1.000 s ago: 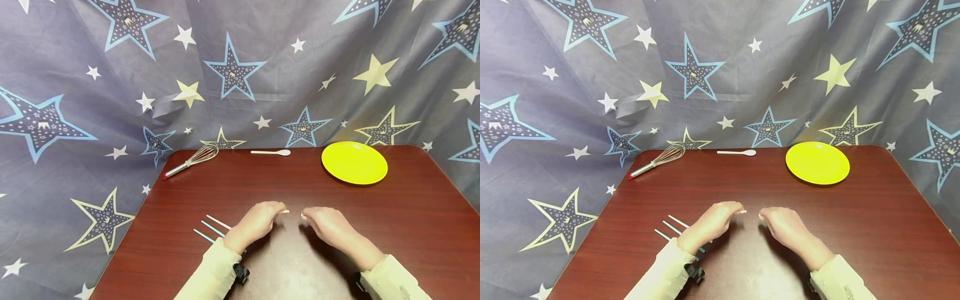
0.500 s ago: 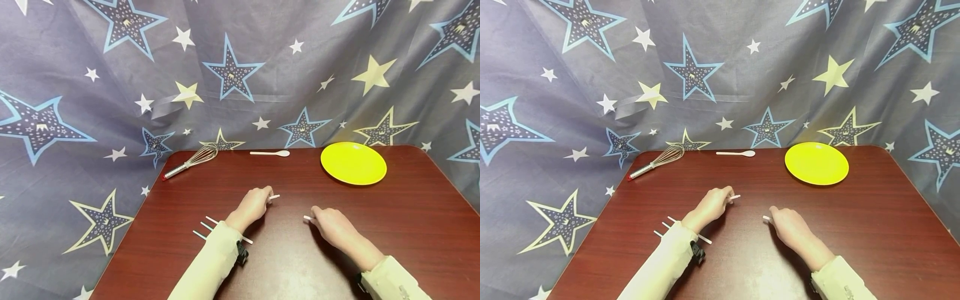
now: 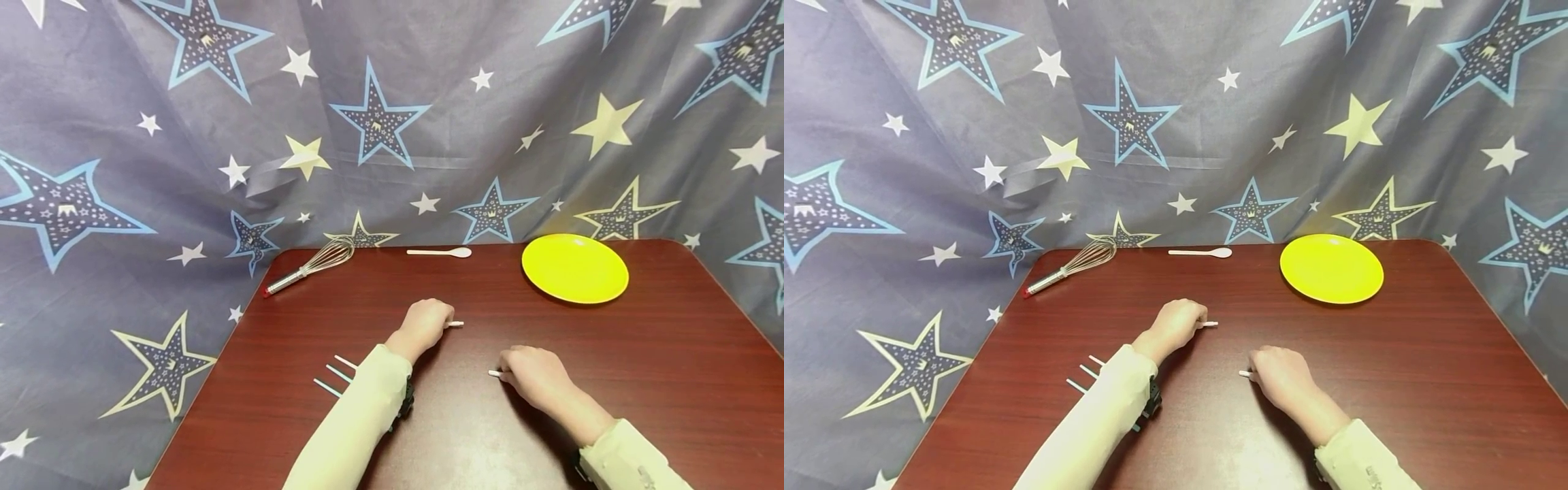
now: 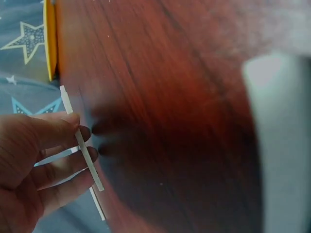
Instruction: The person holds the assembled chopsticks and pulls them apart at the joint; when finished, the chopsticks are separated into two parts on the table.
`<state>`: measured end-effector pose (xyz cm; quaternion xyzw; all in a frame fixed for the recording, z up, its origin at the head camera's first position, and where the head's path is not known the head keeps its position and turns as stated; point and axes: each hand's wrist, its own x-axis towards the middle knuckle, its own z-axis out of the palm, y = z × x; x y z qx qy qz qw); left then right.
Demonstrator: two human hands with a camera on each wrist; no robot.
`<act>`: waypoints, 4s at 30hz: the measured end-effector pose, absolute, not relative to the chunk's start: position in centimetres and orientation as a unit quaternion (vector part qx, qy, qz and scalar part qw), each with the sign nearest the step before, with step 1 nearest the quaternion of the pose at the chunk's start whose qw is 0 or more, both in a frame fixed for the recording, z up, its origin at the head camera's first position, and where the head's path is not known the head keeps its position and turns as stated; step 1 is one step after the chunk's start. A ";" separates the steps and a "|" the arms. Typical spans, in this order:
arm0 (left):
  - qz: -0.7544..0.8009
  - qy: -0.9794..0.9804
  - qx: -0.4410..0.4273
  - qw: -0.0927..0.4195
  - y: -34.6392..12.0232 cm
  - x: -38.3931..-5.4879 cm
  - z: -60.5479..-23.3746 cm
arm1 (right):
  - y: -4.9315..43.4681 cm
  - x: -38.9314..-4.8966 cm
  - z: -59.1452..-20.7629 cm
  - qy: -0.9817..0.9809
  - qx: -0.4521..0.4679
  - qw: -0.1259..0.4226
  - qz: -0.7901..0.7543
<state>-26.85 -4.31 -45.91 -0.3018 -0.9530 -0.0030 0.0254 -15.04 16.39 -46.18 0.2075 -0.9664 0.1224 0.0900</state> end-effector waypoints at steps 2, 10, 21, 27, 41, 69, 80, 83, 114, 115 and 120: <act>0.011 -0.951 -0.306 0.036 -4.1 -27.0 -46.0 | 16.4 -14.9 -46.1 -0.968 0.206 0.079 0.120; 0.043 -0.945 -0.321 0.044 -4.3 -27.1 -46.2 | 16.7 -14.8 -46.0 -0.969 0.207 0.046 0.126; -0.060 -0.951 -0.301 0.020 -7.6 -26.0 -44.7 | 17.3 -14.8 -45.6 -0.968 0.202 0.068 0.133; -0.100 -0.950 -0.296 -0.008 -10.3 -24.7 -44.4 | 17.6 -14.9 -45.6 -0.962 0.213 0.101 0.139; -0.123 -0.944 -0.304 -0.019 -15.6 -21.7 -44.6 | 17.8 -14.9 -45.2 -0.956 0.224 0.131 0.134; -0.119 -0.948 -0.295 -0.007 -20.5 -18.6 -44.9 | 18.5 -14.9 -45.1 -0.956 0.223 0.136 0.137; -0.095 -0.947 -0.306 0.028 -19.5 -18.9 -45.3 | 18.7 -14.9 -45.3 -0.959 0.217 0.123 0.133; -0.088 -0.947 -0.309 0.030 -19.3 -18.9 -45.2 | 18.7 -14.9 -45.4 -0.959 0.217 0.122 0.132; -0.147 -0.922 -0.343 0.101 -15.0 -19.0 -44.4 | 17.8 -14.9 -45.0 -0.956 0.225 0.128 0.141; -0.150 -0.922 -0.344 0.099 -14.7 -18.9 -44.3 | 17.7 -14.8 -44.9 -0.955 0.226 0.132 0.142; -0.164 -0.916 -0.353 0.094 -13.2 -18.4 -44.2 | 17.2 -14.7 -44.7 -0.948 0.236 0.152 0.153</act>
